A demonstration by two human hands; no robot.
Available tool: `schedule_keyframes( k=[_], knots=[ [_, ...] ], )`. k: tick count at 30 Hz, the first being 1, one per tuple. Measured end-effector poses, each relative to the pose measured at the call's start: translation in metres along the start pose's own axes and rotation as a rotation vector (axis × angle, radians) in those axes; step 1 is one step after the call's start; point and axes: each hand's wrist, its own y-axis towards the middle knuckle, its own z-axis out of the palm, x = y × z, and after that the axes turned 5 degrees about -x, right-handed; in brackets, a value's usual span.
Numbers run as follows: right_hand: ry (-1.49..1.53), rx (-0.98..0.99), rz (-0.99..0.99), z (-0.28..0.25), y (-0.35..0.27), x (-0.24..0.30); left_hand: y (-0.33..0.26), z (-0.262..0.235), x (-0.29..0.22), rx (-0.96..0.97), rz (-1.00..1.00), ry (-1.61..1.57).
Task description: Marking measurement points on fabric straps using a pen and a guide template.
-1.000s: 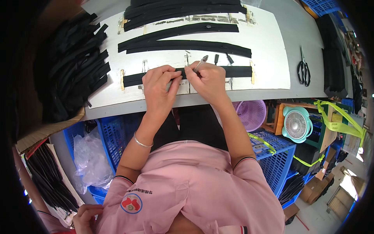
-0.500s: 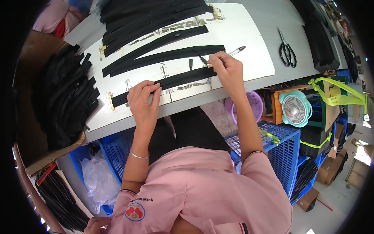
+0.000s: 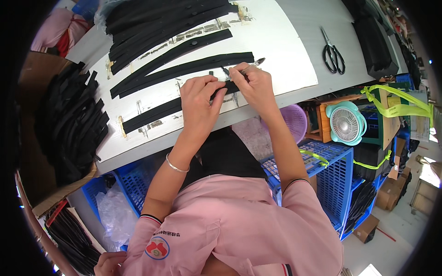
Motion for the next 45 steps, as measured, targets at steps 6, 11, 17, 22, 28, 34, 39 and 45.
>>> schedule_keyframes(
  k=[6, 11, 17, 22, 28, 34, 39, 45],
  knots=[
    [-0.198, 0.037, -0.062, -0.001, -0.001, 0.007, -0.002, 0.003, -0.001, 0.001, -0.007, 0.032],
    [-0.057, -0.047, -0.075, -0.001, -0.004, -0.004, -0.003, 0.005, -0.003, 0.000, -0.006, 0.045],
    [-0.083, 0.053, -0.127, -0.008, -0.004, -0.005, -0.003, 0.005, -0.002, -0.006, -0.020, 0.038],
    [-0.172, 0.098, -0.181, -0.003, -0.001, -0.002, -0.004, 0.002, 0.005, -0.021, -0.045, 0.076],
    [-0.031, 0.066, 0.032, -0.018, -0.006, -0.007, -0.011, -0.006, -0.002, 0.005, -0.017, 0.092],
    [0.187, -0.129, -0.003, -0.021, -0.013, -0.027, -0.018, -0.029, 0.015, 0.293, -0.033, 0.244],
    [0.219, -0.175, -0.013, -0.010, -0.011, -0.025, 0.044, -0.022, 0.079, 0.329, -0.006, 0.222],
    [0.219, -0.182, 0.059, -0.004, -0.010, -0.016, 0.037, -0.083, 0.067, 0.125, -0.015, 0.233]
  ],
)
